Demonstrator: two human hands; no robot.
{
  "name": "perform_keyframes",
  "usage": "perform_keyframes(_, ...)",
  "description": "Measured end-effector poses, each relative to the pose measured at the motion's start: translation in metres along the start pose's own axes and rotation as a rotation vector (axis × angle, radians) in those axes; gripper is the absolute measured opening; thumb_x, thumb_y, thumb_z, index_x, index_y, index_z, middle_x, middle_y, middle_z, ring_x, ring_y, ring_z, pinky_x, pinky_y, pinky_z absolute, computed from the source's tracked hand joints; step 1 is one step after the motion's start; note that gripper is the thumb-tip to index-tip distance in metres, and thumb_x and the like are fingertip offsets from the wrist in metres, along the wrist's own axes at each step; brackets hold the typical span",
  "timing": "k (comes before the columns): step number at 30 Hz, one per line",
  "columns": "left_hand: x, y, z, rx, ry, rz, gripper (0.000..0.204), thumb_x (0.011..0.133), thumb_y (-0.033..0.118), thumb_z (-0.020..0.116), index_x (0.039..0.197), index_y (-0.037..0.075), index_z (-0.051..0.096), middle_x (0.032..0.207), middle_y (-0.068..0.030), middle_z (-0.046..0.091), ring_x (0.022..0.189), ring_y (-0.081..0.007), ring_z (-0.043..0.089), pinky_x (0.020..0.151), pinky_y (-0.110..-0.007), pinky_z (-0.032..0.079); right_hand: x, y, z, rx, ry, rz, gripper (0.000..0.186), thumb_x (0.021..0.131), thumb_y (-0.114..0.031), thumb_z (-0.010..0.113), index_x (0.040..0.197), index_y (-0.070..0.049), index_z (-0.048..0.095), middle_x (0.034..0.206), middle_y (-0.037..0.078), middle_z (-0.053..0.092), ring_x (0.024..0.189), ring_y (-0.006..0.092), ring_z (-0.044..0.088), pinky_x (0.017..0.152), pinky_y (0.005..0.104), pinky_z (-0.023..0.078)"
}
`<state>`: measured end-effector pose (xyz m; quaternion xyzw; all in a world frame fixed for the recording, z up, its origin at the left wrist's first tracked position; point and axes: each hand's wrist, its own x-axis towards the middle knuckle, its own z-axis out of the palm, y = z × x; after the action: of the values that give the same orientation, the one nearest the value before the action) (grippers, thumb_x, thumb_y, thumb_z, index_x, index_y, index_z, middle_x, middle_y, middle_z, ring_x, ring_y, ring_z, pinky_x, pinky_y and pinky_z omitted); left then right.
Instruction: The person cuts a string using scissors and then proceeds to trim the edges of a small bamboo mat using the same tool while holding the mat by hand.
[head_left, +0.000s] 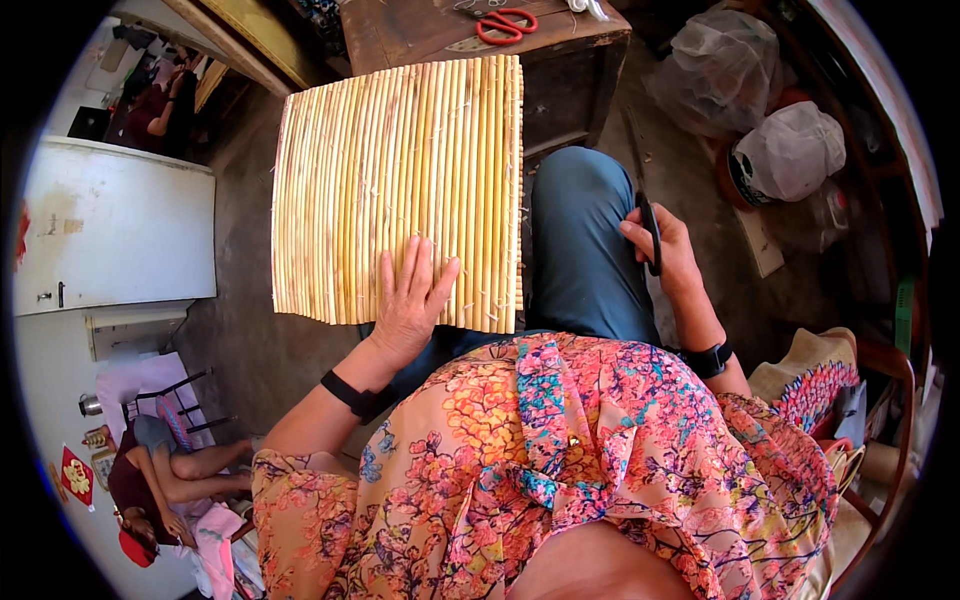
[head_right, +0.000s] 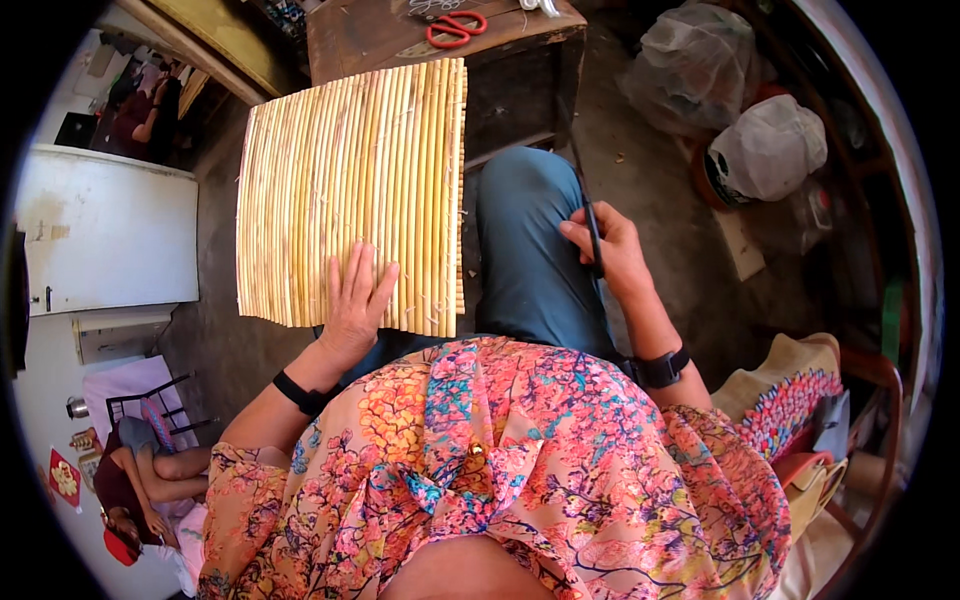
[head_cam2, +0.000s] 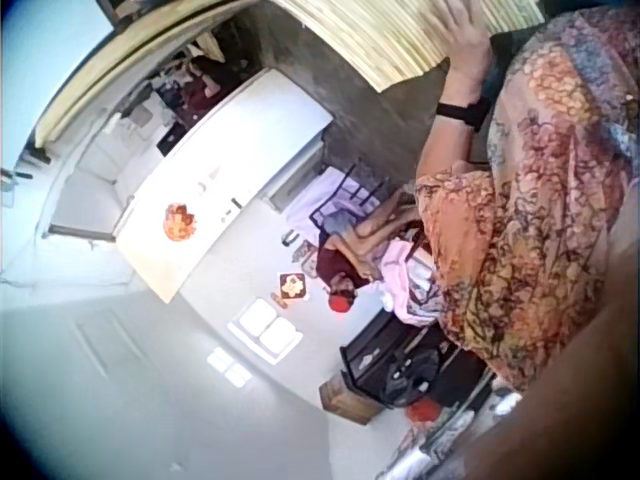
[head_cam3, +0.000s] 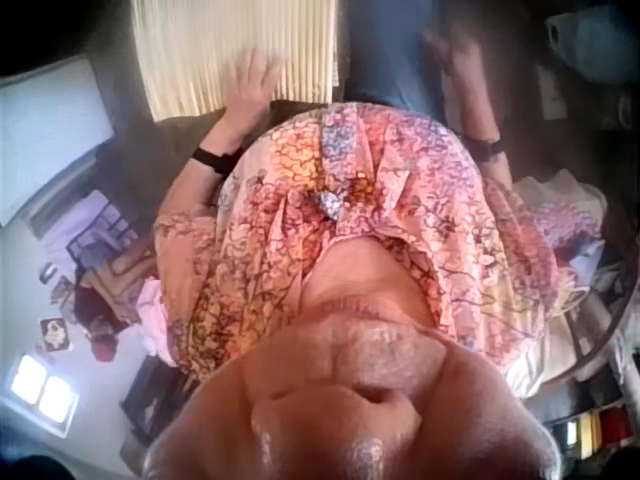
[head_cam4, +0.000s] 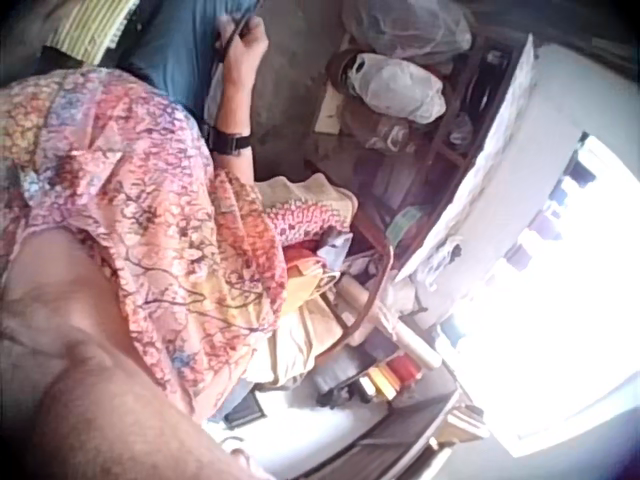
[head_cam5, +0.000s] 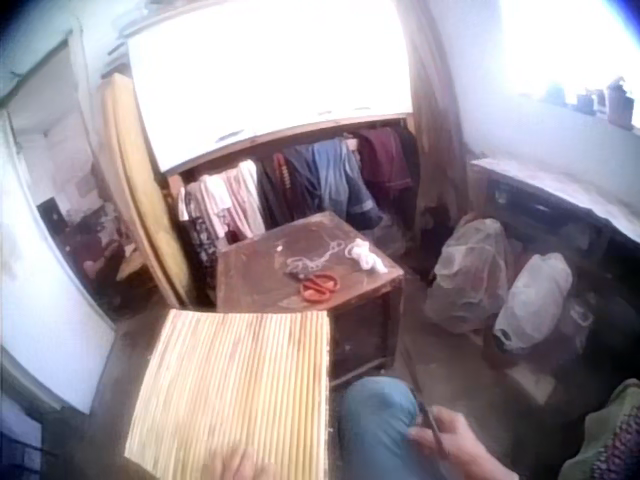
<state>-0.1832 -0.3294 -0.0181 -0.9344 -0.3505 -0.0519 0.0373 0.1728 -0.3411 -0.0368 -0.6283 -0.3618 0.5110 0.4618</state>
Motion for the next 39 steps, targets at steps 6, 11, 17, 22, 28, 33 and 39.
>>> perform_keyframes(6,0.005,0.007,-0.027,-0.076,0.218,-0.058,0.045,0.081,-0.002,0.045,0.126,0.000,0.044,0.132,-0.0265,0.038,0.127,-0.0398,0.032,0.101,-0.058,0.025,0.008,-0.011,0.006,-0.292,-0.126,-0.259,0.025,0.076,-0.014,0.070,0.091,0.000,0.057,0.067,-0.001,0.053,0.054,0.0048,0.046,0.047,0.0196,0.037)
perform_keyframes(11,0.015,-0.011,-0.084,-0.410,0.503,-0.258,0.062,0.068,-0.017,0.046,0.128,-0.005,0.040,0.128,-0.0216,0.046,0.115,-0.0363,0.048,0.098,-0.036,0.038,0.011,-0.037,-0.012,-0.354,0.058,-0.300,0.042,0.065,-0.024,0.078,0.092,0.002,0.059,0.071,0.012,0.061,0.065,0.0134,0.055,0.060,0.0288,0.045)
perform_keyframes(17,0.065,-0.062,-0.115,-0.097,0.486,-0.336,0.054,0.071,-0.012,0.047,0.124,-0.004,0.045,0.118,-0.0217,0.054,0.102,-0.0359,0.056,0.085,-0.037,0.045,0.093,-0.002,-0.115,-0.647,0.268,-0.137,0.040,0.069,-0.028,0.068,0.093,0.004,0.062,0.083,0.020,0.064,0.079,0.0301,0.062,0.071,0.0352,0.047)
perform_keyframes(22,0.139,-0.091,-0.102,0.049,0.530,-0.122,0.060,0.067,-0.018,0.042,0.124,-0.003,0.045,0.120,-0.0186,0.054,0.104,-0.0363,0.055,0.086,-0.038,0.046,0.171,0.033,-0.148,-0.954,0.127,0.084,0.035,0.069,-0.022,0.065,0.089,0.006,0.062,0.086,0.023,0.063,0.079,0.0343,0.061,0.069,0.0385,0.048)
perform_keyframes(28,0.212,-0.107,-0.057,0.145,0.432,-0.098,0.056,0.068,-0.019,0.041,0.122,-0.005,0.046,0.121,-0.0202,0.052,0.111,-0.0349,0.051,0.092,-0.038,0.042,0.248,0.056,-0.144,-1.132,0.056,0.155,0.025,0.069,-0.017,0.064,0.086,0.002,0.064,0.089,0.022,0.063,0.087,0.0359,0.061,0.074,0.0420,0.049)
perform_keyframes(33,0.242,-0.112,-0.035,0.189,0.279,-0.035,0.042,0.076,-0.015,0.046,0.116,-0.005,0.051,0.119,-0.0227,0.052,0.111,-0.0365,0.051,0.093,-0.042,0.041,0.328,0.070,-0.159,-1.210,-0.048,0.065,0.016,0.073,-0.008,0.059,0.085,0.000,0.065,0.092,0.020,0.063,0.087,0.0346,0.061,0.071,0.0420,0.049)
perform_keyframes(39,0.241,-0.114,-0.046,0.128,0.019,-0.054,0.058,0.086,0.032,0.053,0.127,-0.007,0.038,0.132,-0.0298,0.036,0.121,-0.0439,0.037,0.100,-0.047,0.029,0.409,0.083,-0.147,-1.246,-0.172,0.057,0.019,0.071,-0.002,0.054,0.089,0.002,0.061,0.088,0.023,0.061,0.087,0.0359,0.060,0.073,0.0420,0.049)
